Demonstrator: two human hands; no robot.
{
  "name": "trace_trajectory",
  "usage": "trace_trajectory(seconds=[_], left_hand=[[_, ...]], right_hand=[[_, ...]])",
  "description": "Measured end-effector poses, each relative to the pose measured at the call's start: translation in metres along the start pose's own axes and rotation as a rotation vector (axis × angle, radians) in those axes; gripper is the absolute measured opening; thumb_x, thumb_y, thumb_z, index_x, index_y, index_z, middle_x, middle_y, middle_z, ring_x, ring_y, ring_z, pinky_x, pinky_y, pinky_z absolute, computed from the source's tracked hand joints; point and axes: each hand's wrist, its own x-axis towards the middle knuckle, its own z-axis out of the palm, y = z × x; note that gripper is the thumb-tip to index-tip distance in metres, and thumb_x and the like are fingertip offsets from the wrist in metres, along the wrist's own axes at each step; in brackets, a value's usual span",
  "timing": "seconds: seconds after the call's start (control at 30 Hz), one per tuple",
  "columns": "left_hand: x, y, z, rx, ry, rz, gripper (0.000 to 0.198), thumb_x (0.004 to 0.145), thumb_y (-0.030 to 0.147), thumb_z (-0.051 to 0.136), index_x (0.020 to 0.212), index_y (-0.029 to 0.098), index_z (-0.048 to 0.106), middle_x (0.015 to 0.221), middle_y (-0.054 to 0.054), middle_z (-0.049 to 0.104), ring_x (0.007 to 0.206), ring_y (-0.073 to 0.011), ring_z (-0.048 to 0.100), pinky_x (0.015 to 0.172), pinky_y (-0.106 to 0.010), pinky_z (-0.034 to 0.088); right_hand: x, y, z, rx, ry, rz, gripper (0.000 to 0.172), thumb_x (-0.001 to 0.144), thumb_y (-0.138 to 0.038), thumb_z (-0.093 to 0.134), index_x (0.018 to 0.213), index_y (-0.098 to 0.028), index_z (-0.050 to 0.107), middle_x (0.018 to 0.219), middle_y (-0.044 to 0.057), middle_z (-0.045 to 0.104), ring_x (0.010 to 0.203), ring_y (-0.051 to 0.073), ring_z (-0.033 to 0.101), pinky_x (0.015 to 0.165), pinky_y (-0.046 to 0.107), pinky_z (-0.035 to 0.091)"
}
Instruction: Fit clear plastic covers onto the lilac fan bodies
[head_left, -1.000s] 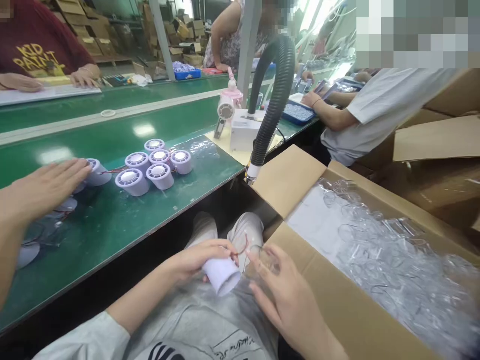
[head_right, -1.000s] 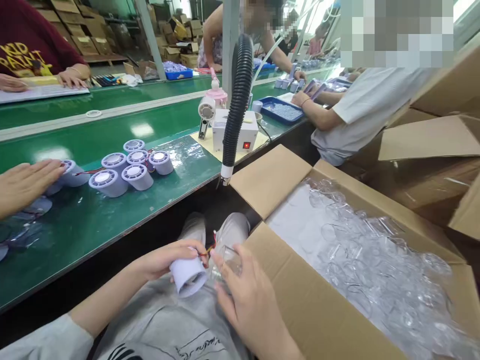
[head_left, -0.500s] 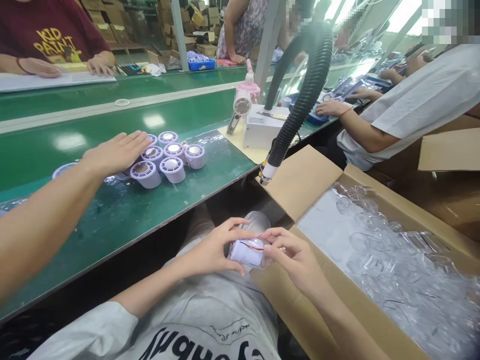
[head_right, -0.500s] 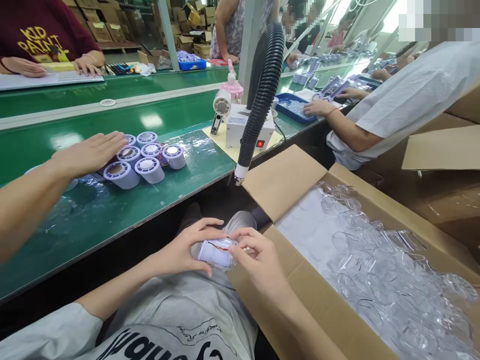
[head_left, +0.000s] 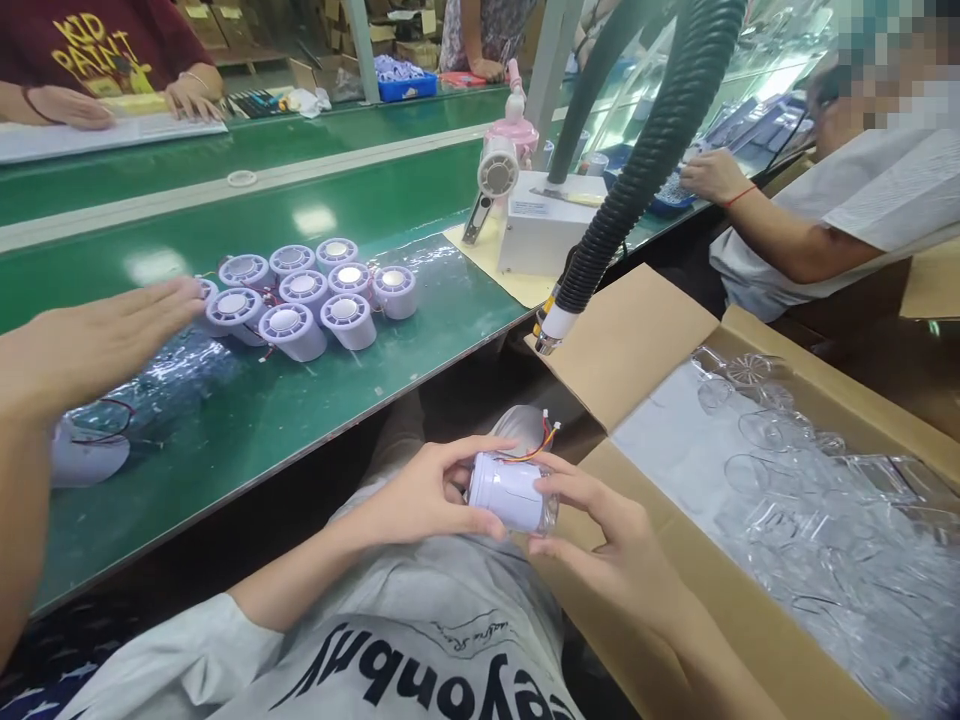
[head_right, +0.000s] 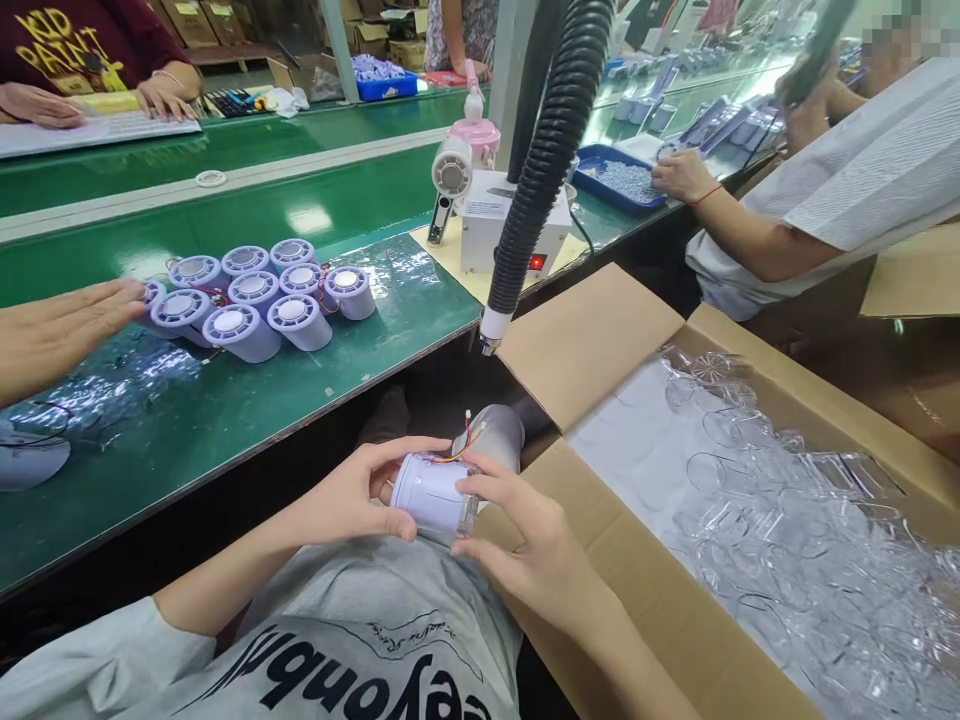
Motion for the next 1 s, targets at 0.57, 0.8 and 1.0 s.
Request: trace_trajectory(seconds=[0.57, 0.8, 1.0], left_hand=[[-0.006, 0.001, -0.006, 0.275, -0.073, 0.289, 0.079, 0.066, 0.030, 0.085, 0.138, 0.031, 0.052, 0.141, -0.010, 0.055, 0.130, -0.0304, 0.050, 0.106, -0.044, 0.044], [-0.005, 0.001, -0.003, 0.256, -0.062, 0.252, 0.077, 0.067, 0.029, 0.085, 0.137, 0.030, 0.053, 0.142, -0.010, 0.053, 0.131, -0.0317, 0.049, 0.103, -0.044, 0.046], [-0.007, 0.001, -0.005, 0.257, -0.066, 0.279, 0.075, 0.067, 0.026, 0.084, 0.135, 0.030, 0.054, 0.142, -0.010, 0.053, 0.132, -0.0315, 0.048, 0.103, -0.044, 0.046]], right_hand=[[0.003, -0.015, -0.005, 0.521, -0.105, 0.482, 0.043, 0.080, -0.025, 0.078, 0.117, -0.028, 0.058, 0.114, 0.004, 0.067, 0.100, 0.021, 0.067, 0.085, 0.031, 0.058], [0.007, -0.015, -0.003, 0.683, -0.106, 0.587, 0.045, 0.079, -0.038, 0.078, 0.115, -0.025, 0.054, 0.104, 0.005, 0.068, 0.089, 0.021, 0.066, 0.072, 0.029, 0.056], [0.012, -0.014, -0.002, 0.792, -0.122, 0.646, 0.043, 0.082, -0.047, 0.075, 0.110, -0.023, 0.053, 0.092, 0.001, 0.068, 0.071, 0.013, 0.066, 0.067, 0.023, 0.055]])
